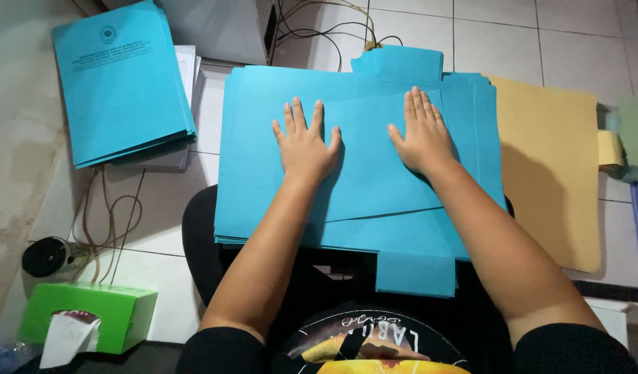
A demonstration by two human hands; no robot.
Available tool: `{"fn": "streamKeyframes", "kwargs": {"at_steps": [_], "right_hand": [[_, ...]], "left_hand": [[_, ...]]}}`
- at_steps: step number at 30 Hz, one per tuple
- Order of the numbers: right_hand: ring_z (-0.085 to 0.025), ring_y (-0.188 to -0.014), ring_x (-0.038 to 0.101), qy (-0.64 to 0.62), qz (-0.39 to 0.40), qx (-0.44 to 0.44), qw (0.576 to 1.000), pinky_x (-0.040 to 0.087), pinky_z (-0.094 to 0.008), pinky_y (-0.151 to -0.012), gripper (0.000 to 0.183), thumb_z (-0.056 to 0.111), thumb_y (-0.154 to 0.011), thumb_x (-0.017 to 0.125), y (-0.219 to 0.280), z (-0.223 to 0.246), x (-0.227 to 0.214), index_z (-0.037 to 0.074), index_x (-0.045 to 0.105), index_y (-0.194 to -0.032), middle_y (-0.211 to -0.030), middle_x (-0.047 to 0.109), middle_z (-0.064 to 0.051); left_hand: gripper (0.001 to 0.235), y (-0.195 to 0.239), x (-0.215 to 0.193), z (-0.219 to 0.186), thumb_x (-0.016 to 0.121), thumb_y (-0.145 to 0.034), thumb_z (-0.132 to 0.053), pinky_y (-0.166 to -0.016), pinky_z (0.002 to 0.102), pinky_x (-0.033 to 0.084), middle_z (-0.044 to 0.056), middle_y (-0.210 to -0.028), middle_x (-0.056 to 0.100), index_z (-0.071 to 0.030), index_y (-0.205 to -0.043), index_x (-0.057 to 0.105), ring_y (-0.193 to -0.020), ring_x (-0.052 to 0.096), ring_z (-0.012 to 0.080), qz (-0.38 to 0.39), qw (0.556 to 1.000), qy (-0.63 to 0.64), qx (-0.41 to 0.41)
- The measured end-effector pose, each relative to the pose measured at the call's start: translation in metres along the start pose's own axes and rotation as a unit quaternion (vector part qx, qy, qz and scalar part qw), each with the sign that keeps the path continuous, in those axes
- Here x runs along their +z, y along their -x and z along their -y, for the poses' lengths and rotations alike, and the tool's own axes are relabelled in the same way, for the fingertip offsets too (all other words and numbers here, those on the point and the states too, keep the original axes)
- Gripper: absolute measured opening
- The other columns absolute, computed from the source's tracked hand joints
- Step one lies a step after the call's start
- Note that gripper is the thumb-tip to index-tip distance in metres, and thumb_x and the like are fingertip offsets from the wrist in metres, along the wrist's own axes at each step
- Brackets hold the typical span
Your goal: The person folds light blue folders in half by hand, pressing down on the crease to flatten them. They repeatedly pick up a folder, fold it, and place it on a growing stack on their lap.
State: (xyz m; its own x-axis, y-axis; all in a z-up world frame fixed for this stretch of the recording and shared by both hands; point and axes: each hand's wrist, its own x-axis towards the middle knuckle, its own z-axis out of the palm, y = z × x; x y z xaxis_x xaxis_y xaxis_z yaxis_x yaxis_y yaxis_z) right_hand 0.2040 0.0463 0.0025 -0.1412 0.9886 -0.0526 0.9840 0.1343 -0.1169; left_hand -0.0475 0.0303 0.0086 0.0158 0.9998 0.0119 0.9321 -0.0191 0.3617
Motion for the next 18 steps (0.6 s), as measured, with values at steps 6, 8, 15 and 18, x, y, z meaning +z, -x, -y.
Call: {"fn": "streamKeyframes", "kwargs": {"at_steps": [6, 8, 15, 18], "right_hand": [[-0.034, -0.159, 0.013, 0.037, 0.003, 0.008, 0.999, 0.008, -0.047, -0.129, 0.083, 0.056, -0.104, 0.031, 0.047, -0.043, 0.004, -0.002, 0.019, -0.163, -0.171, 0.014, -0.022], [-0.034, -0.159, 0.013, 0.042, 0.009, 0.005, 0.999, 0.009, -0.047, -0.129, 0.083, 0.056, -0.104, 0.031, 0.059, -0.050, 0.002, -0.001, 0.019, -0.163, -0.172, 0.014, -0.021], [-0.033, -0.160, 0.008, 0.044, 0.029, -0.011, 0.999, 0.005, -0.047, -0.130, 0.082, 0.056, -0.105, 0.027, 0.035, -0.061, -0.002, -0.001, 0.016, -0.163, -0.172, 0.011, -0.020], [-0.034, -0.160, 0.002, 0.053, 0.003, -0.009, 0.999, 0.000, -0.048, -0.130, 0.084, 0.056, -0.105, 0.028, 0.011, -0.050, -0.001, -0.006, 0.019, -0.162, -0.172, 0.012, -0.024]], "left_hand": [[0.073, 0.001, -0.004, 0.001, 0.034, -0.100, -0.061, -0.123, 0.065, 0.002, 0.023, -0.169, 0.017, -0.022, -0.162, 0.033, -0.158, 0.010, 0.0386, 0.001, 1.000, -0.010, -0.021], [0.074, -0.001, -0.003, 0.001, 0.034, -0.100, -0.061, -0.122, 0.066, 0.002, 0.024, -0.169, 0.017, -0.022, -0.162, 0.032, -0.158, 0.010, 0.0395, -0.001, 1.000, -0.011, -0.019], [0.076, 0.002, -0.008, -0.001, 0.035, -0.100, -0.062, -0.122, 0.067, 0.002, 0.026, -0.169, 0.015, -0.020, -0.163, 0.030, -0.158, 0.009, 0.0414, 0.006, 1.000, -0.003, -0.016], [0.077, 0.002, -0.009, -0.002, 0.035, -0.099, -0.063, -0.122, 0.068, 0.002, 0.026, -0.169, 0.014, -0.020, -0.163, 0.029, -0.158, 0.007, 0.0420, 0.012, 1.000, -0.008, -0.020]]}}
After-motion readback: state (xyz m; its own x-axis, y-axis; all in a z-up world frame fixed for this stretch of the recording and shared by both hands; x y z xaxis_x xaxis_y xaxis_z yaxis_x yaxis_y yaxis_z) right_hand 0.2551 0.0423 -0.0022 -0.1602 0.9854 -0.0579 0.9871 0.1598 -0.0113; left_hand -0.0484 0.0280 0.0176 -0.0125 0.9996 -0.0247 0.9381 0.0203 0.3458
